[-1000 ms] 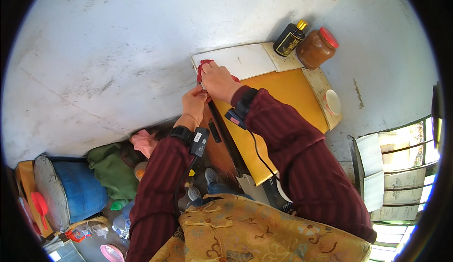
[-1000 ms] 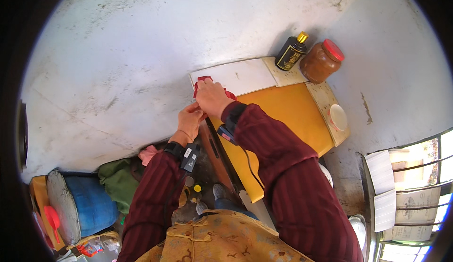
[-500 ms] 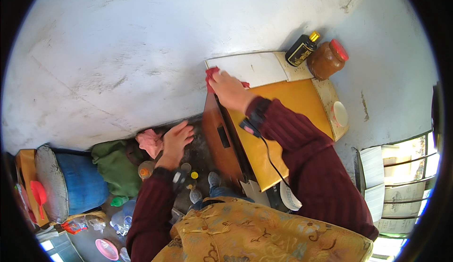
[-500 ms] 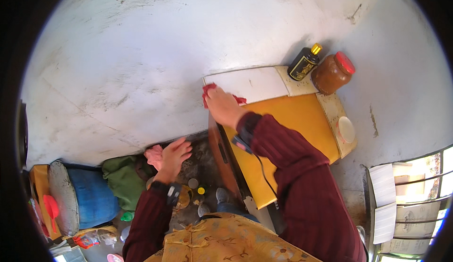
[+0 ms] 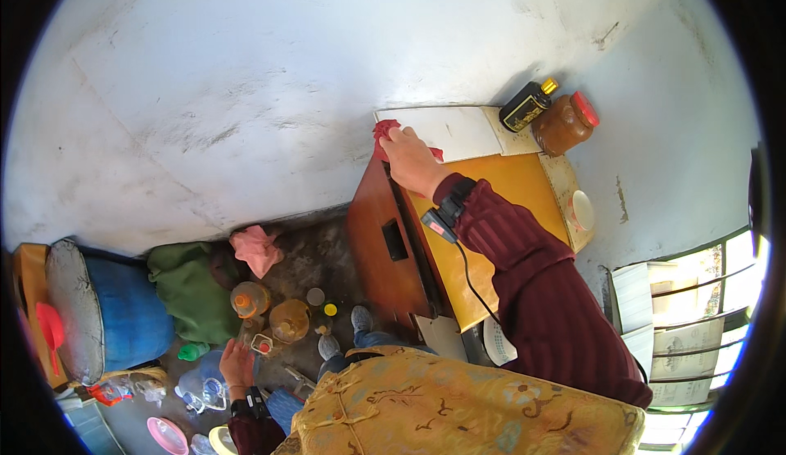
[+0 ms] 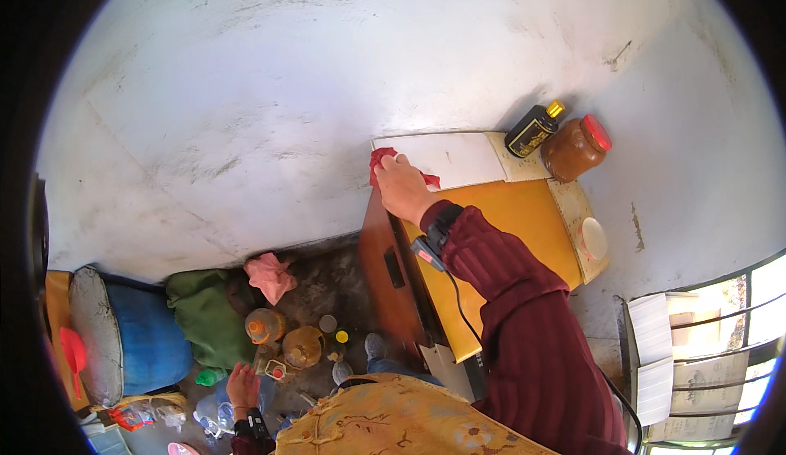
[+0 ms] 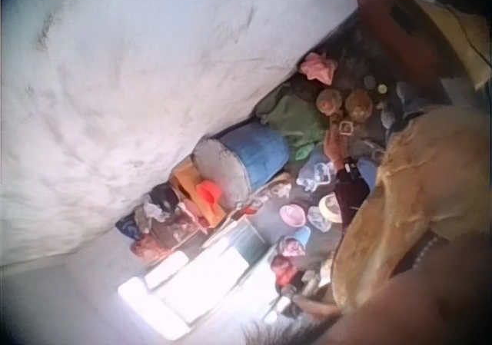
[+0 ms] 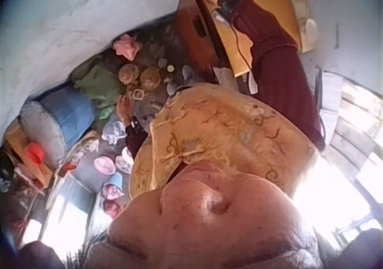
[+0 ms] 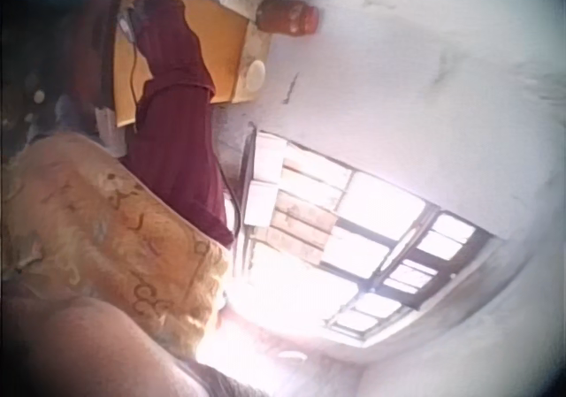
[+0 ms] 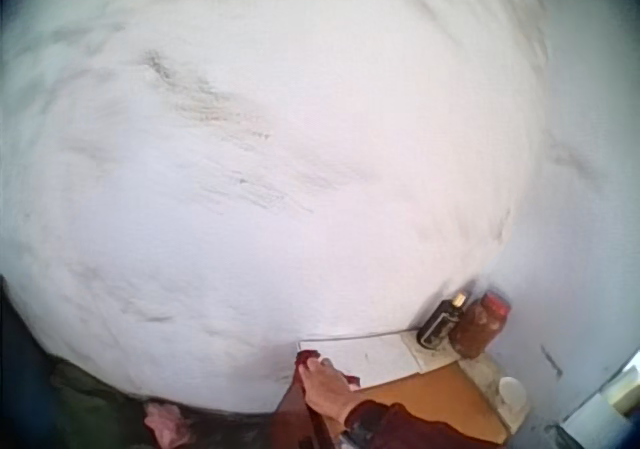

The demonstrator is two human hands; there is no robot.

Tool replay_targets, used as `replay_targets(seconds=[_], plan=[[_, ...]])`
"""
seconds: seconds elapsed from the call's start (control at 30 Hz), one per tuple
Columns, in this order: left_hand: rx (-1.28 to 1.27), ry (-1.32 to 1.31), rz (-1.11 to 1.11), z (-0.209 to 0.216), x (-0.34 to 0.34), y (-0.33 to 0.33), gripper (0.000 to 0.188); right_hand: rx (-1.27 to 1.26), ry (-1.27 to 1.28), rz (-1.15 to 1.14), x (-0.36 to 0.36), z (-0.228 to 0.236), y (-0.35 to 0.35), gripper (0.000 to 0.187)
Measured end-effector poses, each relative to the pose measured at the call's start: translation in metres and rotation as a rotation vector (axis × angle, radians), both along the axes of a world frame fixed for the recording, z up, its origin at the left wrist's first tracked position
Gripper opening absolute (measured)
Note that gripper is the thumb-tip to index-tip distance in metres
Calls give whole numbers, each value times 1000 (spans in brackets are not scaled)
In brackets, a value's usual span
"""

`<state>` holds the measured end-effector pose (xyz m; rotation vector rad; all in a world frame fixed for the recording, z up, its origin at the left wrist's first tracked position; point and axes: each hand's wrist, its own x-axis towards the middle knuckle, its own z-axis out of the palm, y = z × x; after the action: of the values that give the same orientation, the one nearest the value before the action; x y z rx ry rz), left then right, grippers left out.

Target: The person washes a red cloth in a basin of water, wrings it out, and wipes a yellow countertop and a white tiled surface. The person repeats the washing and wiping cycle and briefly handles a small white paper.

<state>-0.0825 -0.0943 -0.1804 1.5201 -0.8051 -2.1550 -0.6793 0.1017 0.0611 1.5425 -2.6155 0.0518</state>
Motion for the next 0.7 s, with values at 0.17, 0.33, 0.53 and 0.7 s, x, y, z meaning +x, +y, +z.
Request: replay_targets(seconds=[0.17, 0.33, 0.53, 0.7], plan=[[122, 0, 108, -15, 15, 14, 40, -77, 57, -95, -15, 2, -28, 20], [11, 67, -82, 4, -8, 11, 43, 167, 4, -95, -4, -3, -9, 23], [-16, 341, -401, 66, -138, 17, 48, -182, 56, -92, -12, 4, -20, 20], [-305, 340, -777, 120, -320, 40, 42, -35, 28, -111, -26, -20, -20, 16]])
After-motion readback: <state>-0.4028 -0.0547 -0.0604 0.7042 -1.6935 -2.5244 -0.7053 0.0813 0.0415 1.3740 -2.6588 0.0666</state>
